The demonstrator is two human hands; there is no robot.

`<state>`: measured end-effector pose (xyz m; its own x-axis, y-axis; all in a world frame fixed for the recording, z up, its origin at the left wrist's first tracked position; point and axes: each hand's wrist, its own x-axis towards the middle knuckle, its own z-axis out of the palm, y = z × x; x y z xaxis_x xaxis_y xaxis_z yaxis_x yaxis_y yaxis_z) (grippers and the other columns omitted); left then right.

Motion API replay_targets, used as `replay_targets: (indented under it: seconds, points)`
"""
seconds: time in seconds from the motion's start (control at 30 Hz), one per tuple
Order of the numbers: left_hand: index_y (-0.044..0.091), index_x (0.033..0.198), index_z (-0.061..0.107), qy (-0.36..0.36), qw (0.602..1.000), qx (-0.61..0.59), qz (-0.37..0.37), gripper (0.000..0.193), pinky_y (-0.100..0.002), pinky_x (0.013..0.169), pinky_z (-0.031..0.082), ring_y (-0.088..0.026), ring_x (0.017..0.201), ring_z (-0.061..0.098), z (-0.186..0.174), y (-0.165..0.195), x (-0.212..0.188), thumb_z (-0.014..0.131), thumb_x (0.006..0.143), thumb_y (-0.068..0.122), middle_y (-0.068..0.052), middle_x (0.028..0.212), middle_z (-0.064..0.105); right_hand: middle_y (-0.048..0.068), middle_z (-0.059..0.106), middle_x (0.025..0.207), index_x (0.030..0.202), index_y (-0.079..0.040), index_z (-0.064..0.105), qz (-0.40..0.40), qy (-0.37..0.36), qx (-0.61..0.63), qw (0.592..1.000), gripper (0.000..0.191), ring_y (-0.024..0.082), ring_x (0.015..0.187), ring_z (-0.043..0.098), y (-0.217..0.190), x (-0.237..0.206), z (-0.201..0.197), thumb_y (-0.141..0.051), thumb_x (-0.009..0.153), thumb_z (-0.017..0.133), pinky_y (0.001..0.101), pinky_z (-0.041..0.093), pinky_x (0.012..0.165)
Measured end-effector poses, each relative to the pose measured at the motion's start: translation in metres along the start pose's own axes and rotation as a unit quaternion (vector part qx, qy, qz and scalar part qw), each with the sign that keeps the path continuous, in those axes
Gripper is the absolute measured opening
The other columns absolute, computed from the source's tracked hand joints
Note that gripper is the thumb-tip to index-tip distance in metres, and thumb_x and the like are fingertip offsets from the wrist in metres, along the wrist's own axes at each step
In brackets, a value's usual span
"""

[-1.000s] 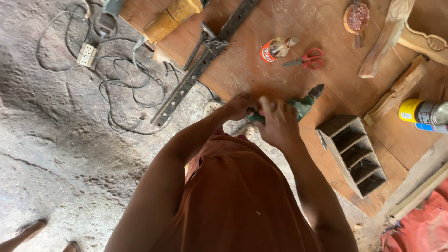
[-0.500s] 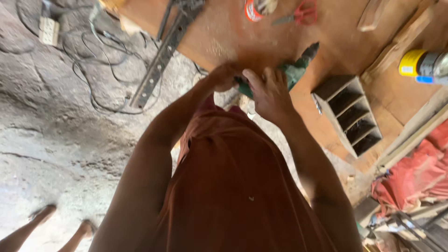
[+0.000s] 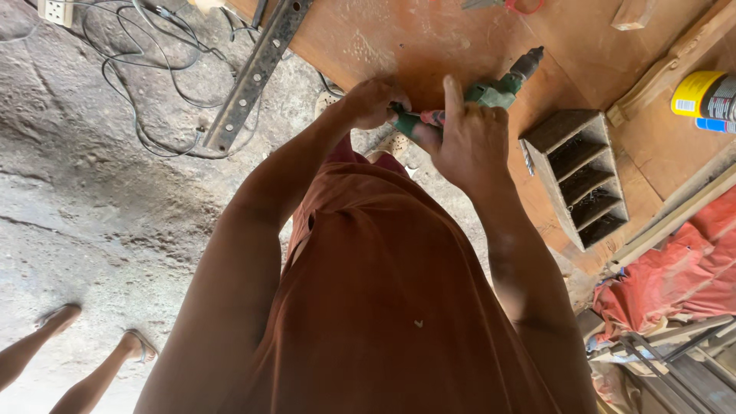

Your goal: The person rummages through a toolbox to find a screwdriver, then walks to a workbench. They use the screwdriver to adjust the chuck of a green corded drill, tightening it by hand.

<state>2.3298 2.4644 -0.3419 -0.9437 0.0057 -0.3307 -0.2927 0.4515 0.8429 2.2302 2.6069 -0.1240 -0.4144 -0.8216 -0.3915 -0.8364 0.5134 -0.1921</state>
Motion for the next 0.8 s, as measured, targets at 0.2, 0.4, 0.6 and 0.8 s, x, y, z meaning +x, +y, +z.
replay_targets:
  seconds: [0.2,0.4,0.6,0.8]
  points:
    - [0.017,0.113,0.076,0.037,0.999,-0.003,0.021,0.027,-0.046,0.101,0.046,-0.029,0.117,0.059,0.005,-0.002,0.002,0.078,0.086,0.018,-0.007,0.118,0.065,0.018,0.061,0.114,0.139,-0.012,0.057,-0.128,0.088,0.013,0.988,0.056,0.039,0.115,0.057,-0.008,-0.004,-0.003,-0.014,0.084,0.066,0.0566,0.042,0.104]
    - [0.016,0.111,0.076,0.035,0.999,-0.009,0.033,0.024,-0.043,0.102,0.049,-0.027,0.115,0.062,0.005,-0.006,0.0,0.077,0.087,0.017,-0.005,0.113,0.067,0.015,0.058,0.113,0.133,-0.016,0.058,0.076,-0.083,0.002,0.994,0.024,0.035,0.112,0.058,-0.012,-0.007,-0.002,-0.029,0.113,0.055,0.0504,0.046,0.102]
    - [0.016,0.111,0.076,0.029,0.999,-0.011,0.026,0.023,-0.044,0.1,0.048,-0.026,0.112,0.062,0.007,-0.009,0.002,0.075,0.088,0.017,-0.004,0.111,0.069,0.014,0.059,0.111,0.127,-0.015,0.06,-0.073,0.039,0.02,0.996,0.035,0.036,0.111,0.055,-0.004,-0.009,0.001,-0.025,0.093,0.065,0.0544,0.04,0.099]
    - [0.018,0.111,0.077,0.041,0.999,0.022,0.029,0.021,-0.043,0.1,0.051,-0.025,0.113,0.063,0.006,-0.008,0.001,0.071,0.092,0.016,-0.005,0.112,0.07,0.014,0.061,0.1,0.119,-0.01,0.061,-0.121,0.103,0.029,0.987,0.029,0.033,0.102,0.056,-0.005,-0.009,-0.002,-0.008,0.09,0.068,0.0493,0.041,0.098]
